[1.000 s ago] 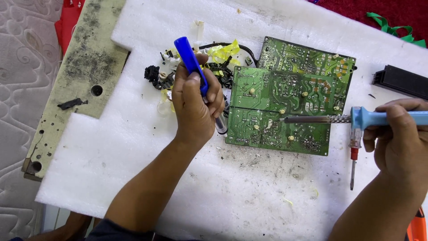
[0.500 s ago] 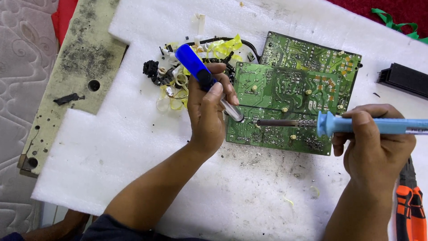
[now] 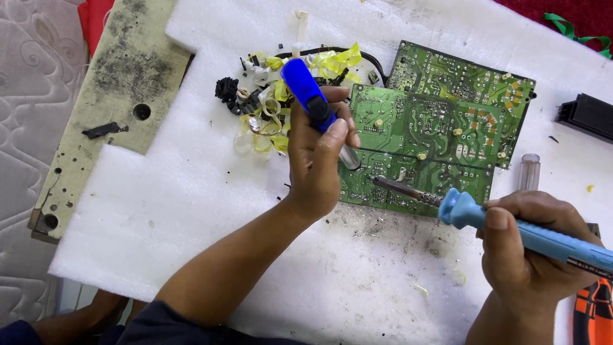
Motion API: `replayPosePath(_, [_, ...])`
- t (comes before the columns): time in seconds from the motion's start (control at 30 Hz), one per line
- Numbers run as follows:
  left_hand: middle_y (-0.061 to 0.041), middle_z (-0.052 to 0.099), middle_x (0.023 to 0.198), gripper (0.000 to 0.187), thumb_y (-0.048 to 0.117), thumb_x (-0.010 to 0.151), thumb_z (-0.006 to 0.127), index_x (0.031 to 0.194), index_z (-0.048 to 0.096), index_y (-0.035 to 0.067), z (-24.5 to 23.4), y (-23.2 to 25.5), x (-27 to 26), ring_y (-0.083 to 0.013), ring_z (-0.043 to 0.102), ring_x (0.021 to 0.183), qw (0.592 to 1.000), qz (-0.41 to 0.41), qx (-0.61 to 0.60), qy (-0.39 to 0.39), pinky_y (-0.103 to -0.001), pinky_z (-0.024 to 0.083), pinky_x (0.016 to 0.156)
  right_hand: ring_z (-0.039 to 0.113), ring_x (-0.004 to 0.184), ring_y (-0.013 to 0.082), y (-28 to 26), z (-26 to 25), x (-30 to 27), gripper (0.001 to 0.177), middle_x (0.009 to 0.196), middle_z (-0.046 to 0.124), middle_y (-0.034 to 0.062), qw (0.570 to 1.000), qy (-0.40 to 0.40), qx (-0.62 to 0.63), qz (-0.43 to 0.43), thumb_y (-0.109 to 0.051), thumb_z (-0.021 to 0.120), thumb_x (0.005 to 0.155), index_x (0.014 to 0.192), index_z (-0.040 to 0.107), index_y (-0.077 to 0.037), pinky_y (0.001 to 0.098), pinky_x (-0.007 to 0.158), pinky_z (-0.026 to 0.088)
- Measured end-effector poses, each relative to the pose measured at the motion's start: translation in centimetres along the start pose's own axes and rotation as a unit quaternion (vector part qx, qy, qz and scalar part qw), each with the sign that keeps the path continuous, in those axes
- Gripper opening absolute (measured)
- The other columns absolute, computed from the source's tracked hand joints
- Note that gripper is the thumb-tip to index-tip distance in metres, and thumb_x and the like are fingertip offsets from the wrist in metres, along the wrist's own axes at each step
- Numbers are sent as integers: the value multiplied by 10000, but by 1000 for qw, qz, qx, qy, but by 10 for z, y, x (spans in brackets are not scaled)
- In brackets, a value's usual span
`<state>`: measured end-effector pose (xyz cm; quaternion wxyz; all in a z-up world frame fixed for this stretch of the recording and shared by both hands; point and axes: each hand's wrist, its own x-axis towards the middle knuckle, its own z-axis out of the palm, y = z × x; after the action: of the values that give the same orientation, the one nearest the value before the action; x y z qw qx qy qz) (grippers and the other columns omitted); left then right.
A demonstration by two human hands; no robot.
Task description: The person uses a soldering iron and a blue desoldering pump to remove components from a green circuit board. They repeatedly heat solder joints and use the pump to extract the molten solder, occasionally lifting the board to inspect the work.
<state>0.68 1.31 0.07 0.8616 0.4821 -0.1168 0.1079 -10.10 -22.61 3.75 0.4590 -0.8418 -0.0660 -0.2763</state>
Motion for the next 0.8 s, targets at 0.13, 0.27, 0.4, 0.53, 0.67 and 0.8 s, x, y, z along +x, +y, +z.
replayPosePath(0.13, [-45, 590, 1103, 291, 219, 1155, 545, 1431, 550, 125, 0, -2, -1, -147, 595, 889, 1000, -3, -4, 7, -319, 575, 857, 603, 629, 282, 4, 1, 0, 202, 911, 648, 303, 1000, -2, -12, -15, -1, 688, 1123, 1064, 551, 134, 357, 623, 446])
replayPosePath(0.27, [-40, 588, 1107, 298, 253, 1161, 546, 1431, 547, 127, 1, 0, -2, -133, 595, 890, 1000, -1, 10, 1, -312, 558, 867, 566, 578, 259, 4, 2, -1, 212, 944, 639, 306, 1000, 5, 2, 14, -18, 678, 1153, 1071, 535, 115, 329, 549, 440])
replayPosePath(0.4, [-43, 573, 1109, 293, 244, 1168, 533, 1437, 546, 129, 2, 2, -2, -135, 576, 908, 1000, -3, 25, -6, -323, 566, 871, 571, 571, 268, 7, 1, 2, 215, 957, 637, 316, 1000, -4, -6, 4, -5, 667, 1165, 1070, 535, 136, 335, 548, 438])
replayPosePath(0.53, [-45, 580, 1119, 297, 240, 1160, 548, 1436, 548, 130, 2, 4, -2, -132, 591, 908, 1000, -11, 22, 2, -314, 564, 871, 567, 572, 264, 8, 1, 2, 193, 957, 636, 302, 1000, -4, 0, 12, 4, 661, 1162, 1080, 539, 129, 331, 544, 431])
replayPosePath(0.67, [-39, 576, 1102, 293, 246, 1158, 547, 1427, 549, 131, 3, 6, -1, -128, 588, 904, 1000, -11, 24, 1, -314, 553, 883, 575, 575, 265, 7, 2, 1, 203, 965, 642, 302, 1000, -4, -1, 13, -14, 666, 1162, 1068, 547, 121, 328, 543, 437])
replayPosePath(0.8, [-31, 573, 1101, 296, 244, 1159, 539, 1433, 543, 132, 3, 4, -2, -122, 582, 907, 1000, -12, 26, 1, -309, 567, 868, 576, 584, 266, 15, -2, -2, 181, 1011, 649, 304, 1000, -5, 11, 17, -2, 664, 1172, 1108, 531, 104, 329, 546, 464])
